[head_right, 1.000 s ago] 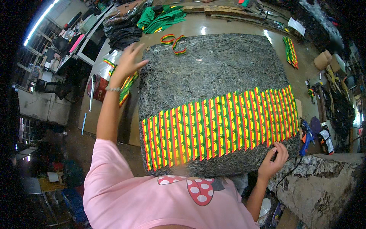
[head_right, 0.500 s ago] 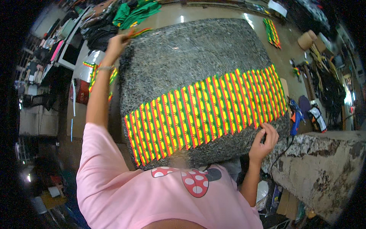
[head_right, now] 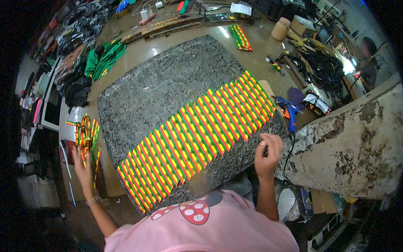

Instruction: The person arranges colorful striped paper strips on a dark mat, aligning them in rows. They then use a brush to apply a yellow adhesive from a can onto the arranged strips, pressing them down to secure the layout.

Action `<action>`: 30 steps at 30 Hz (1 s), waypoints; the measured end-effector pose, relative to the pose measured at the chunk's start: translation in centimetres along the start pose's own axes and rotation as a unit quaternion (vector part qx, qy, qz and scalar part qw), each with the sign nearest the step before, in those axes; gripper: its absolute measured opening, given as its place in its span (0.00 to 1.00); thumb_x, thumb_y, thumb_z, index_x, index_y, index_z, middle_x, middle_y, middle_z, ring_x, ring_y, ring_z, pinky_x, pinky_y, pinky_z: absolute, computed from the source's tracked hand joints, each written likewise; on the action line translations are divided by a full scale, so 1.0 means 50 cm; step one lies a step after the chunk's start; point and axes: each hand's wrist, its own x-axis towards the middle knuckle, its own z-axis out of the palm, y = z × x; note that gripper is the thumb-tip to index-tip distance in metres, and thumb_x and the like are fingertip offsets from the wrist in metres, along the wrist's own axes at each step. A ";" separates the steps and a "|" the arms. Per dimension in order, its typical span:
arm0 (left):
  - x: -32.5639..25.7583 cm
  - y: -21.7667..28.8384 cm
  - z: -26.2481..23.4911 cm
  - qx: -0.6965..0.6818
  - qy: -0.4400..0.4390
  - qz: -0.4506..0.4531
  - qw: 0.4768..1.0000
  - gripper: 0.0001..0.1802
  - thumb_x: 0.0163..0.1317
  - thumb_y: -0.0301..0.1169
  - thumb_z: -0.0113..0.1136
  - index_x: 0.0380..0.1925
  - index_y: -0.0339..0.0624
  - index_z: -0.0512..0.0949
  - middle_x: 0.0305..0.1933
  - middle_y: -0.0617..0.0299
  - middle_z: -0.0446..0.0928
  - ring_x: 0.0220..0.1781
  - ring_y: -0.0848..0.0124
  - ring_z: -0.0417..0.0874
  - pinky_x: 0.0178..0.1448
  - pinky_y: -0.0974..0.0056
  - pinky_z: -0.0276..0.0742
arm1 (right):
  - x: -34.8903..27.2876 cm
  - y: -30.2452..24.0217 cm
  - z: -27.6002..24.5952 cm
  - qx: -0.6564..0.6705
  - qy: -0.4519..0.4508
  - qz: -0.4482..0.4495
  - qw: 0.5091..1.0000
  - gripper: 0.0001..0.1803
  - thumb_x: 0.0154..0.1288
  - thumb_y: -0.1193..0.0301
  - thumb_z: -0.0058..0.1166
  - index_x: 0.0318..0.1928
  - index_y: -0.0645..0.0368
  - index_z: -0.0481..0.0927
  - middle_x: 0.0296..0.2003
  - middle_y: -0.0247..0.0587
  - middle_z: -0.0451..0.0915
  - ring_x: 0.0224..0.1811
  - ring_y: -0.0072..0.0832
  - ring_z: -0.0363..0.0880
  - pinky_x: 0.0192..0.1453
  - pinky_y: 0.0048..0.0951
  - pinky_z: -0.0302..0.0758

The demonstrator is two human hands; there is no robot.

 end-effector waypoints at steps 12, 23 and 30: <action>-0.315 0.230 -0.066 -0.324 -0.257 -0.438 0.798 0.35 0.74 0.55 0.36 0.41 0.27 0.74 0.31 0.54 0.80 0.27 0.73 0.79 0.30 0.69 0.74 | 0.021 0.097 -0.029 -0.141 -0.020 0.209 0.967 0.21 0.68 0.64 0.53 0.51 0.71 0.76 0.47 0.56 0.73 0.50 0.48 0.73 0.56 0.40 0.70; -0.385 0.280 0.053 -0.435 -0.021 -0.474 0.765 0.42 0.73 0.57 0.36 0.65 0.23 0.59 0.67 0.47 0.63 0.66 0.62 0.67 0.68 0.60 0.62 | 0.016 0.113 -0.041 -0.140 -0.055 0.186 0.971 0.19 0.70 0.60 0.49 0.38 0.69 0.72 0.41 0.56 0.71 0.46 0.53 0.71 0.51 0.47 0.69; -0.387 0.289 0.030 -0.310 -0.055 -0.523 0.792 0.40 0.73 0.57 0.36 0.59 0.23 0.65 0.60 0.47 0.69 0.61 0.62 0.70 0.65 0.61 0.62 | 0.132 0.134 0.017 -0.228 -0.077 0.095 0.966 0.19 0.73 0.58 0.45 0.36 0.64 0.74 0.37 0.52 0.73 0.39 0.51 0.70 0.45 0.47 0.67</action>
